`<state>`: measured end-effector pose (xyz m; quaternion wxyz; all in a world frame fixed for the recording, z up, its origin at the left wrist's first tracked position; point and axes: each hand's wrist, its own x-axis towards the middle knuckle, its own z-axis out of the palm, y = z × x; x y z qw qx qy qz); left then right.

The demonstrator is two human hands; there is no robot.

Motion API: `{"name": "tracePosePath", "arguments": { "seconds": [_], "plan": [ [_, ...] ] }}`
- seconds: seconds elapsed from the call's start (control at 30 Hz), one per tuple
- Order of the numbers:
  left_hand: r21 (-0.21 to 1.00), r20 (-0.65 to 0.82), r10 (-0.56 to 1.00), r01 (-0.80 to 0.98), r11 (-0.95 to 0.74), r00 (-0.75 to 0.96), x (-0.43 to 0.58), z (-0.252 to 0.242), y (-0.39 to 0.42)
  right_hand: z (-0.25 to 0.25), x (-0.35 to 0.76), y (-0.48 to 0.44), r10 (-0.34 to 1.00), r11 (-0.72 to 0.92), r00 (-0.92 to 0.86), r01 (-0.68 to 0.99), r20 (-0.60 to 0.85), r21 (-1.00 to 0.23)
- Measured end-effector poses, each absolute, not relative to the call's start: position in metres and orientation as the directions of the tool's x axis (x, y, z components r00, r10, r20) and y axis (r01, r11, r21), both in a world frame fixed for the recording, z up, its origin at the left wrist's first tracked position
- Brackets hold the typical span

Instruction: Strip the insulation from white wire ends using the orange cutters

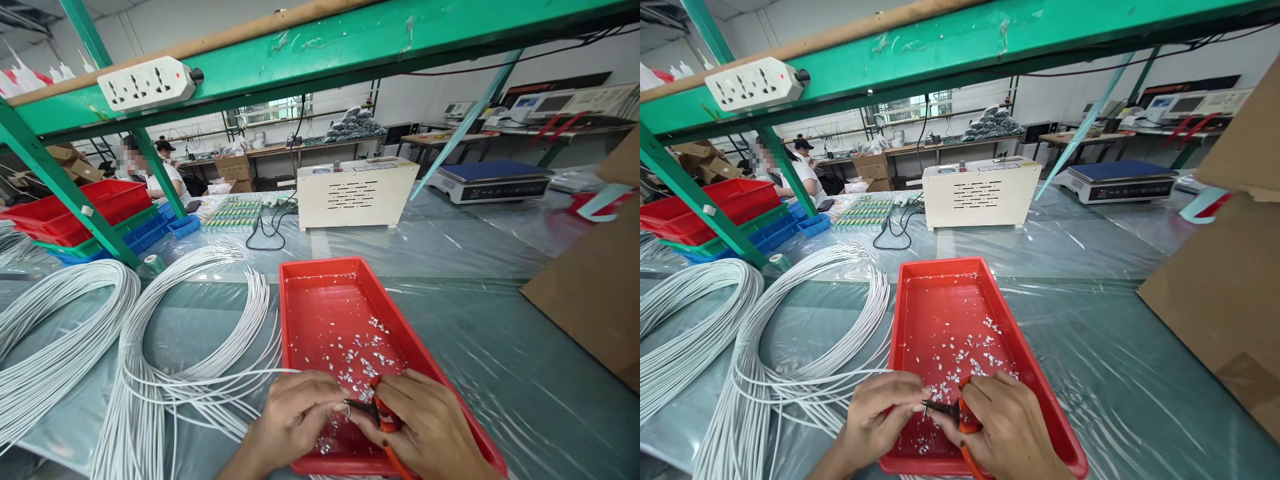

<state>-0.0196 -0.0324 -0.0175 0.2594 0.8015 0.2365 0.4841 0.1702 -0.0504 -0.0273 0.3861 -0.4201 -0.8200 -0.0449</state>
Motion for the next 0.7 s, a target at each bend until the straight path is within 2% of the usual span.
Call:
{"name": "tracePosePath", "arguments": {
  "seconds": [0.37, 0.43, 0.6, 0.7],
  "plan": [
    [0.654, 0.645, 0.642, 0.135, -0.745, 0.416, -0.0205, -0.0178, -0.0307, -0.0256, 0.1749, -0.0505, 0.618, 0.630, -0.388, 0.765, 0.684, -0.136],
    [0.668, 0.637, 0.651, 0.127, -0.733, 0.412, -0.0203, -0.0177, -0.0307, -0.0279, 0.1766, -0.0497, 0.650, 0.606, -0.342, 0.773, 0.678, -0.191],
    [0.759, 0.513, 0.751, 0.188, -0.623, 0.416, -0.0171, -0.0152, -0.0307, -0.0317, 0.1793, -0.0480, 0.781, 0.476, -0.125, 0.753, 0.612, -0.454],
    [0.786, 0.426, 0.801, 0.265, -0.558, 0.421, -0.0135, -0.0144, -0.0306, -0.0287, 0.1769, -0.0501, 0.808, 0.498, -0.137, 0.679, 0.573, -0.539]
  ]
}}
